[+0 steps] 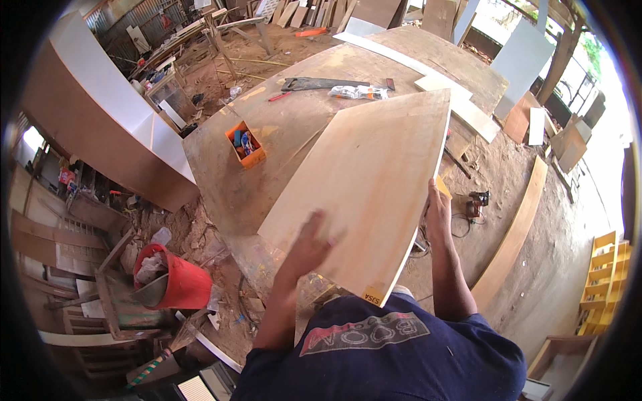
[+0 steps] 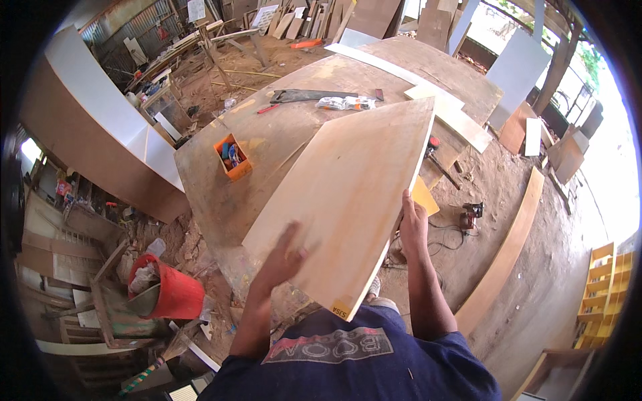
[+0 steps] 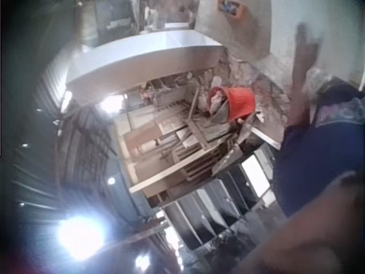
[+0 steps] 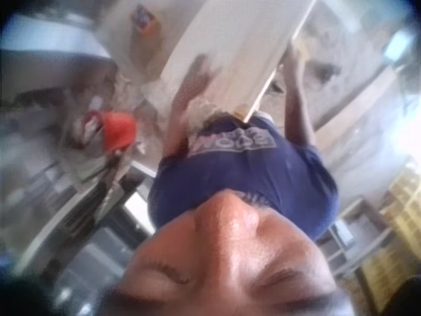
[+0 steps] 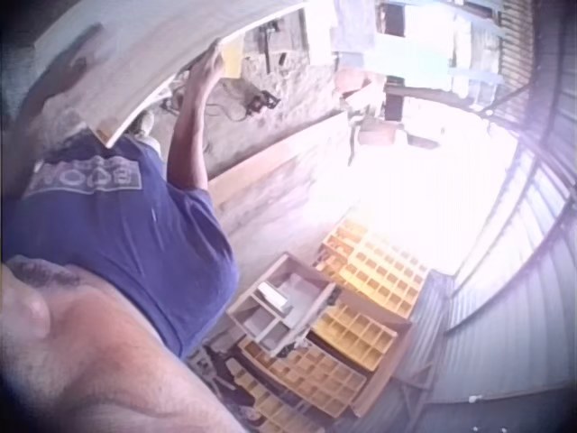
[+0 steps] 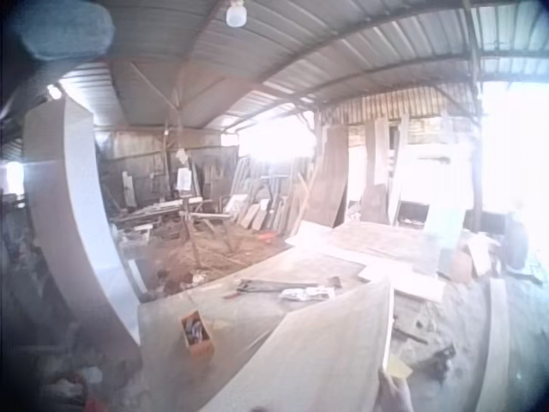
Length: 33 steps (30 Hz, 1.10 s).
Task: The person prepares wooden components for assembly by handling boards, aligning a support piece against a panel, and hammering a small block. The person then picks up and checks a large white panel, rotating it by hand on a workbench.
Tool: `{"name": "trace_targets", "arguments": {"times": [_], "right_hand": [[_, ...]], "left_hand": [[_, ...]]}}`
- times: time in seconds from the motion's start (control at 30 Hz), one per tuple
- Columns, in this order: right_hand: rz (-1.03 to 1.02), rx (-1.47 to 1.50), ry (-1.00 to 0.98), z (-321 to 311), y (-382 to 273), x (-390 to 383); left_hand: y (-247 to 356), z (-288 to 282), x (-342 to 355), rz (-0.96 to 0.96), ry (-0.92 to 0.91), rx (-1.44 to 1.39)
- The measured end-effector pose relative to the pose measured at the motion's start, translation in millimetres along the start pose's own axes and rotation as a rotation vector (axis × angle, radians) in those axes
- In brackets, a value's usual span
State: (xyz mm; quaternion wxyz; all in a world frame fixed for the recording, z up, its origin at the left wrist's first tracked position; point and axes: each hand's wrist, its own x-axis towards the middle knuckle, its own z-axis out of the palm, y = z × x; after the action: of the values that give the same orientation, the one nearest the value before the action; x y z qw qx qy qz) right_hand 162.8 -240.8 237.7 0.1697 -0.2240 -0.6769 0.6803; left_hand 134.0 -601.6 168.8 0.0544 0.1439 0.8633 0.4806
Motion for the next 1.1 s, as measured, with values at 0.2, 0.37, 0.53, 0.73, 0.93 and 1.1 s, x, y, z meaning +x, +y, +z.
{"name": "trace_targets", "arguments": {"times": [0.2,0.37,0.53,0.73,0.93,1.1], "right_hand": [[-0.098,-0.207,-0.049,5.2,5.1,12.1],[-0.135,-0.097,-0.137,22.6,-35.7,3.0],[-0.220,0.258,-0.435,55.3,-59.7,15.2],[-0.480,0.068,-0.695,101.3,-98.8,33.4],[-0.758,-0.191,-0.746,119.9,-109.8,59.4],[-0.853,-0.093,-0.624,106.8,-116.6,112.5]], "left_hand": [[-106.8,-31.0,-30.2,-0.444,-0.044,0.225],[-64.3,-83.4,-77.8,-0.633,0.101,0.189],[89.5,-81.1,-81.5,0.089,-0.039,0.048],[128.3,-39.2,-59.4,0.499,0.523,-0.079],[106.9,-44.7,-35.1,0.463,0.864,-0.122],[103.1,-55.9,-24.8,0.420,0.936,-0.091]]}}
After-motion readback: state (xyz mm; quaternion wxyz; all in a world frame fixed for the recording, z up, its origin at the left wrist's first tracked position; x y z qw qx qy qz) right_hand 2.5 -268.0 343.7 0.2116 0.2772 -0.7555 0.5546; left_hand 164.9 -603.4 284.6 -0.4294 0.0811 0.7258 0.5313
